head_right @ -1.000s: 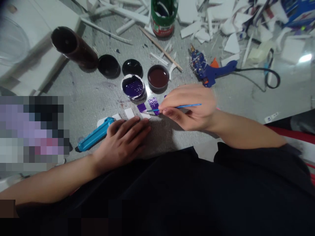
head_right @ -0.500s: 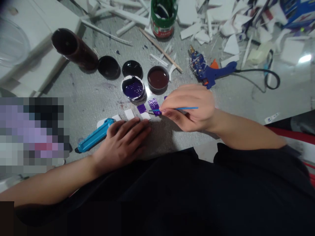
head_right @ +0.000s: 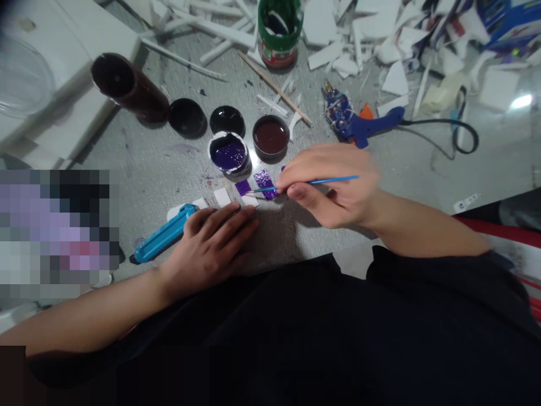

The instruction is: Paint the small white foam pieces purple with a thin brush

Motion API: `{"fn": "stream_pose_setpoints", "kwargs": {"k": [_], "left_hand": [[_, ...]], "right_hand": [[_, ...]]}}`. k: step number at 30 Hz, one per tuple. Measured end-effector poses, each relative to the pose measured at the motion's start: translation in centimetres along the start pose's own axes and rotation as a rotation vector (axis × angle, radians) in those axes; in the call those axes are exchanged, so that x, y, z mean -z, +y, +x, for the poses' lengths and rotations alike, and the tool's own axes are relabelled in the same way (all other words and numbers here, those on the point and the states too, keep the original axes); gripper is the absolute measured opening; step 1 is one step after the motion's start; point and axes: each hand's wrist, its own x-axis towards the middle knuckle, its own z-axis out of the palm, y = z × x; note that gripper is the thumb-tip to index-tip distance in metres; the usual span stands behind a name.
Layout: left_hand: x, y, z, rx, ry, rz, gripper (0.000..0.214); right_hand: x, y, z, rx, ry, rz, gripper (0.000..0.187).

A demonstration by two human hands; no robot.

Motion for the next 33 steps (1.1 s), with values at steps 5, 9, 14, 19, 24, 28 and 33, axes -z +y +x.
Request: {"fn": "stream_pose_setpoints", "kwargs": {"k": [5,9,14,19,24,28,33], "left_hand": [[-0.15,0.02,0.03,0.002,0.004,0.005,0.05],[-0.27,0.14,0.04,0.0,0.025,0.007,0.048],[-0.41,0.13,-0.21,0.013,0.003,-0.015,0.053],[-0.51,0.04,-0.43,0.026,-0.02,-0.064,0.06],[-0.25,0.06,-0.14,0.013,0.007,-0.026,0.053],[-0.16,0.07,0.06,0.003,0.037,0.001,0.048],[-0.3,0.05,-0.11,0.009,0.013,-0.013,0.052]], "right_hand": [[-0.11,0.2,-0.12,-0.034,-0.077,0.023,0.029],[0.07,0.22,-0.05,-0.02,-0.109,0.01,0.028],[-0.01,0.05,0.09,-0.007,-0.144,-0.039,0.028],[0.25,-0.09,0.1,-0.008,-0.148,-0.068,0.026],[0.61,0.04,0.16,0.002,-0.143,-0.096,0.026],[0.64,0.22,0.23,0.033,-0.093,-0.109,0.025],[0.66,0.24,0.18,0.057,-0.037,-0.098,0.026]]}}
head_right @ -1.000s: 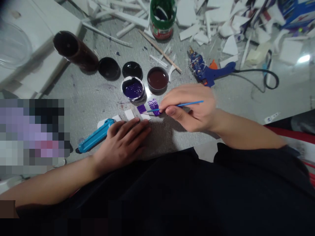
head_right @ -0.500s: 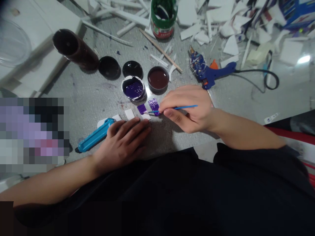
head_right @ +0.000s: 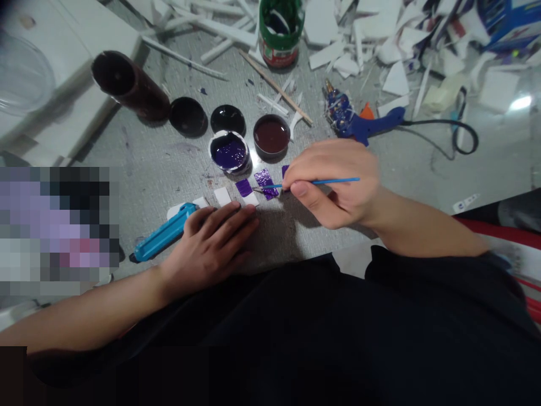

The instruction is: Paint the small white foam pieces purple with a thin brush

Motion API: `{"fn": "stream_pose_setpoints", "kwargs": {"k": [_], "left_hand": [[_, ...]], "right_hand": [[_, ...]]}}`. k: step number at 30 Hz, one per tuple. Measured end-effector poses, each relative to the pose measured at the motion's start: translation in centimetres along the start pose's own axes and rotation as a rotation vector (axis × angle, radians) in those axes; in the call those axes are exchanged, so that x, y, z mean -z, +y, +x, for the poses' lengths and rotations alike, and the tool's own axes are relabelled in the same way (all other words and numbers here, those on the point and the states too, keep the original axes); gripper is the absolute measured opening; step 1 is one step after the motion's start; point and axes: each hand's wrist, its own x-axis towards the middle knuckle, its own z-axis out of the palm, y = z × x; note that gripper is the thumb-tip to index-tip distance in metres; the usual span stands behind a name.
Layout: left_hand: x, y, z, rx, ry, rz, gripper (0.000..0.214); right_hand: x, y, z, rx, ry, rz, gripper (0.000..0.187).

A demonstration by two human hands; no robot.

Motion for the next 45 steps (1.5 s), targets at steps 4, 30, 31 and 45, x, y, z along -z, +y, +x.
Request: {"fn": "stream_pose_setpoints", "kwargs": {"k": [4,30,31,45], "left_hand": [[0.0,0.0,-0.1,0.003,-0.02,-0.001,0.053],[0.1,0.1,0.0,0.009,0.018,0.019,0.053],[0.0,0.2,-0.1,0.013,0.025,0.028,0.052],[0.1,0.2,0.2,0.013,0.043,0.082,0.048]], "right_hand": [[0.1,-0.2,0.0,-0.03,-0.04,0.06,0.028],[0.5,-0.6,0.2,0.003,-0.102,-0.035,0.026],[0.5,-0.6,0.2,0.007,-0.082,-0.031,0.028],[-0.4,-0.3,0.1,0.032,-0.124,0.071,0.023]]}}
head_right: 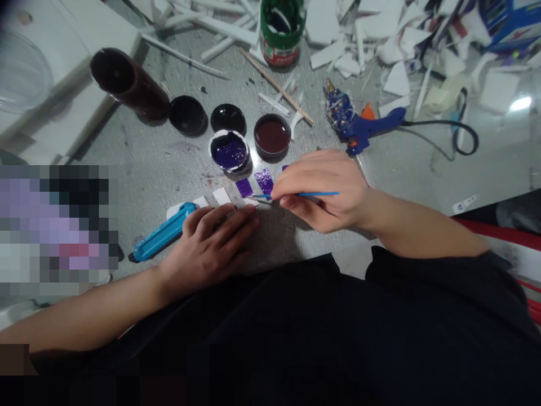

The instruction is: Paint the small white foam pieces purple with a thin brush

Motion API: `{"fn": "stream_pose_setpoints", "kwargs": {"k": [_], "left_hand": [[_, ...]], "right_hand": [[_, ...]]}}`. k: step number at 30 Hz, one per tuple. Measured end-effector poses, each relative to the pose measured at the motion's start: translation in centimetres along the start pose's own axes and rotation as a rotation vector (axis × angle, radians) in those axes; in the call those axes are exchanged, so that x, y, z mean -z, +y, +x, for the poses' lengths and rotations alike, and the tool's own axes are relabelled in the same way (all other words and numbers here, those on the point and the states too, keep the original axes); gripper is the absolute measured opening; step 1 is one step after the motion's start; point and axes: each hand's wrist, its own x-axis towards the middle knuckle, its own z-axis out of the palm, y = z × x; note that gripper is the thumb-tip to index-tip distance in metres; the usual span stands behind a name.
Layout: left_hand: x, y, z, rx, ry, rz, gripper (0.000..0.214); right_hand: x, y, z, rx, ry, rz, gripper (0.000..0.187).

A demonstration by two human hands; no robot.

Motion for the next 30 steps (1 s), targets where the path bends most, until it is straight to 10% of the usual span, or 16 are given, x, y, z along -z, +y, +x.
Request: {"fn": "stream_pose_setpoints", "kwargs": {"k": [30], "left_hand": [[0.15,-0.12,0.07,-0.021,0.001,-0.025,0.05]], "right_hand": [[0.69,0.07,-0.24,-0.012,0.001,0.014,0.02]]}}
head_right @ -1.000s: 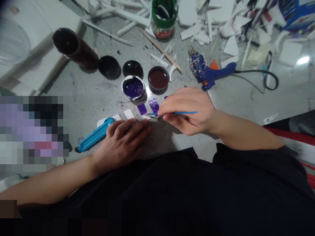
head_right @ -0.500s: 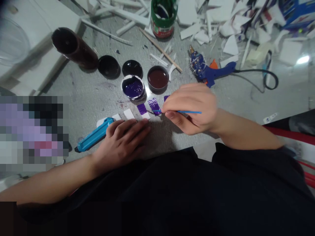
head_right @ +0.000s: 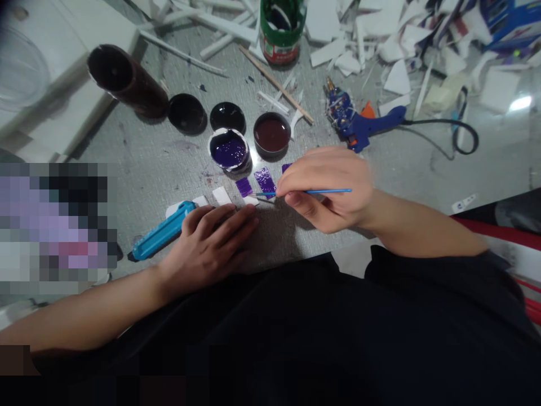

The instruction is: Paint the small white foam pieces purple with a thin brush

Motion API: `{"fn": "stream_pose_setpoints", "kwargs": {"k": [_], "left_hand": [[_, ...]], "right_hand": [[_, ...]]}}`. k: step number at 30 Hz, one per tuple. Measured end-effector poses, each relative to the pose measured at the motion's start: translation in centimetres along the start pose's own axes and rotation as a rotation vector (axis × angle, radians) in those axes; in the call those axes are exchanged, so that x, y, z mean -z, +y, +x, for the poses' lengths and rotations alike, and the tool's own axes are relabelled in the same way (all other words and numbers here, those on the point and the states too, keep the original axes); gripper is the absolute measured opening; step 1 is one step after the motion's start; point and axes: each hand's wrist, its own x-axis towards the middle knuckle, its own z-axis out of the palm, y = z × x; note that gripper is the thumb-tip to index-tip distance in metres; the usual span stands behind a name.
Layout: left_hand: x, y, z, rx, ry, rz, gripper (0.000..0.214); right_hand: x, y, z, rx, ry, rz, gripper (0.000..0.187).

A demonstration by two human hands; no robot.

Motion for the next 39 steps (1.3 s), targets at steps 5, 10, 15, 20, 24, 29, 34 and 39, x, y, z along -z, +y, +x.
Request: {"fn": "stream_pose_setpoints", "kwargs": {"k": [5,10,15,20,24,29,34,39], "left_hand": [[-0.2,0.0,-0.4,0.016,-0.056,-0.039,0.06],[-0.2,0.0,-0.3,0.007,-0.06,-0.019,0.055],[-0.1,0.0,-0.2,-0.01,-0.018,0.012,0.048],[-0.2,0.0,-0.2,-0.001,-0.027,-0.014,0.053],[-0.3,0.0,-0.3,0.001,-0.026,-0.023,0.053],[-0.3,0.0,-0.6,0.024,-0.072,-0.078,0.064],[-0.2,0.1,-0.4,0.017,-0.052,-0.034,0.055],[-0.2,0.1,-0.4,0.019,-0.057,-0.057,0.059]], "right_hand": [[0.0,-0.2,0.0,-0.026,0.002,0.029,0.02],[-0.3,-0.3,0.1,-0.025,-0.006,0.046,0.02],[-0.7,-0.2,0.2,-0.014,-0.011,0.019,0.022],[-0.7,0.1,0.3,0.013,-0.023,-0.046,0.02],[-0.4,0.1,0.2,0.027,-0.029,-0.057,0.014],[-0.1,0.0,0.0,0.021,-0.039,-0.084,0.013],[0.2,0.1,0.1,0.043,-0.013,-0.111,0.011],[0.5,-0.2,0.2,0.024,0.01,-0.119,0.013]]}}
